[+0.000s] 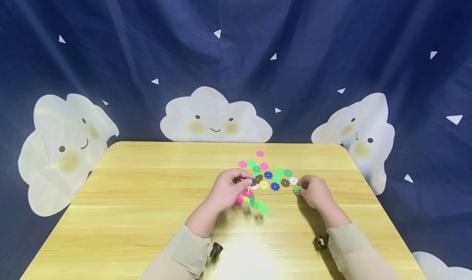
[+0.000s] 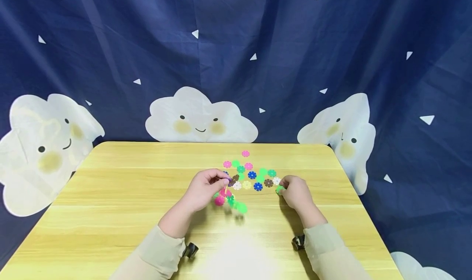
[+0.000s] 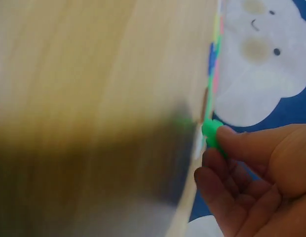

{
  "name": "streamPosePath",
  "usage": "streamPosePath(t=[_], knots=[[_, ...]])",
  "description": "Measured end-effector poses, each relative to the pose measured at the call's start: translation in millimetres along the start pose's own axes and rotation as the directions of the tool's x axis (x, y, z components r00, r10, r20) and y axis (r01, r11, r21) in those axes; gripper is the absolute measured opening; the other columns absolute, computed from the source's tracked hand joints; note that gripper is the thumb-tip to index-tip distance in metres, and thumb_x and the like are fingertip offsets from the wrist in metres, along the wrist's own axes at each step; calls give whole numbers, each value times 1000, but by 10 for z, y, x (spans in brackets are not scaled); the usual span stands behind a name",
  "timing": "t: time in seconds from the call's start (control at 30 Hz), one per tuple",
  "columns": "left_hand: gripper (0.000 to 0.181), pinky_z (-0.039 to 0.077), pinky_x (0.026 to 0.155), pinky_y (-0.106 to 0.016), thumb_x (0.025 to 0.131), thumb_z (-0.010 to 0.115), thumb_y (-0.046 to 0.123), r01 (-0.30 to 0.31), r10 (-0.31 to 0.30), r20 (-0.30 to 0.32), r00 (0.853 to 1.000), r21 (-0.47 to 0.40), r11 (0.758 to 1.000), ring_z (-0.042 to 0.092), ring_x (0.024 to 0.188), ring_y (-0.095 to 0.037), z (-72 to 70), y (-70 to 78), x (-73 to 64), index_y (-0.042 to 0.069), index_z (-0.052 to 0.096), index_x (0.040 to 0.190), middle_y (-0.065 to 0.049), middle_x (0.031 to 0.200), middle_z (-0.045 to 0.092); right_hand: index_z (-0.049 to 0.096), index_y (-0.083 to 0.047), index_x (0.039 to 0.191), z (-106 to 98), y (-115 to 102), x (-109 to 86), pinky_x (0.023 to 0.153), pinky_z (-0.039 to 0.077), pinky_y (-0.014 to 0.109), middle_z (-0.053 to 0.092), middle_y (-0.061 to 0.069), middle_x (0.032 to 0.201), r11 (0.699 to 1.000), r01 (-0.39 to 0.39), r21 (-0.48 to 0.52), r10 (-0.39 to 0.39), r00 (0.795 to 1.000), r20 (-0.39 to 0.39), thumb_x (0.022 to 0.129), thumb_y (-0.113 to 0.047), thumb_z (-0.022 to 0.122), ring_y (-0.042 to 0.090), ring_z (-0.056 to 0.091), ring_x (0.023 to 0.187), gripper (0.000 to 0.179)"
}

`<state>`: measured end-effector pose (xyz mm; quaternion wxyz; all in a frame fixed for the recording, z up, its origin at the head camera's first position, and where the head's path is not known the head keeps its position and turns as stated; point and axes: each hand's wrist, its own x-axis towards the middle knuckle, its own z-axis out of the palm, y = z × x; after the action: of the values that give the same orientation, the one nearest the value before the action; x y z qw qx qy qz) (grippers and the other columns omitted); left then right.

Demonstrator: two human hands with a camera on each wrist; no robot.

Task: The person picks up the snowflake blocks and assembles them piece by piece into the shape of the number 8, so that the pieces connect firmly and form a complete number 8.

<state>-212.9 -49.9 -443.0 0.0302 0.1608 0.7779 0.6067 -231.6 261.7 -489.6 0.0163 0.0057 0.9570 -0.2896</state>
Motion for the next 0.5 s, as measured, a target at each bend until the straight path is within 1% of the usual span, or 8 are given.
streamPosePath(t=[0.07, 0.13, 0.23, 0.33, 0.43, 0.5], knots=[[7, 51, 68, -27, 100, 72, 7, -9, 9, -7, 1000, 5, 1000, 58, 75, -15, 6, 18, -9, 7, 78, 103, 1, 84, 67, 74, 1, 103, -4, -66, -38, 84, 56, 50, 73, 12, 97, 999, 45, 27, -44, 999, -31, 93, -1, 77, 30, 67, 93, 11], [7, 51, 67, -27, 100, 72, 6, -22, 23, -11, 1000, 18, 1000, 57, 74, -16, 14, 31, -18, 7, 78, 104, 1, 82, 65, 76, 1, 104, -16, -153, -80, 80, 57, 45, 74, 11, 96, 993, 99, 60, -95, 993, -66, 94, 1, 75, 28, 67, 89, 11], [7, 52, 66, -27, 100, 71, 6, -41, 42, -12, 999, 52, 998, 58, 73, -15, 31, 49, -33, 8, 77, 104, 1, 83, 65, 77, 2, 105, -38, -303, -149, 71, 57, 35, 76, 10, 94, 974, 189, 126, -173, 977, -124, 94, 5, 74, 24, 68, 84, 12], [7, 54, 68, -28, 100, 72, 7, -57, 59, -15, 998, 99, 993, 59, 75, -14, 51, 58, -43, 9, 77, 104, 1, 89, 67, 79, 3, 104, -53, -449, -221, 68, 59, 28, 78, 10, 93, 939, 292, 183, -258, 948, -189, 92, 6, 76, 22, 71, 82, 13], [6, 55, 70, -30, 101, 72, 7, -62, 65, -20, 998, 132, 989, 60, 78, -14, 66, 54, -45, 10, 77, 103, 2, 95, 69, 79, 1, 100, -65, -569, -287, 68, 60, 26, 78, 10, 91, 894, 392, 217, -335, 907, -256, 90, 6, 80, 17, 72, 79, 11], [6, 55, 72, -31, 101, 72, 7, -58, 62, -22, 998, 146, 988, 60, 78, -13, 72, 55, -47, 10, 77, 103, 1, 97, 69, 79, 0, 97, -74, -633, -326, 66, 59, 24, 78, 8, 88, 864, 443, 239, -368, 880, -299, 89, 8, 80, 12, 70, 75, 11]])
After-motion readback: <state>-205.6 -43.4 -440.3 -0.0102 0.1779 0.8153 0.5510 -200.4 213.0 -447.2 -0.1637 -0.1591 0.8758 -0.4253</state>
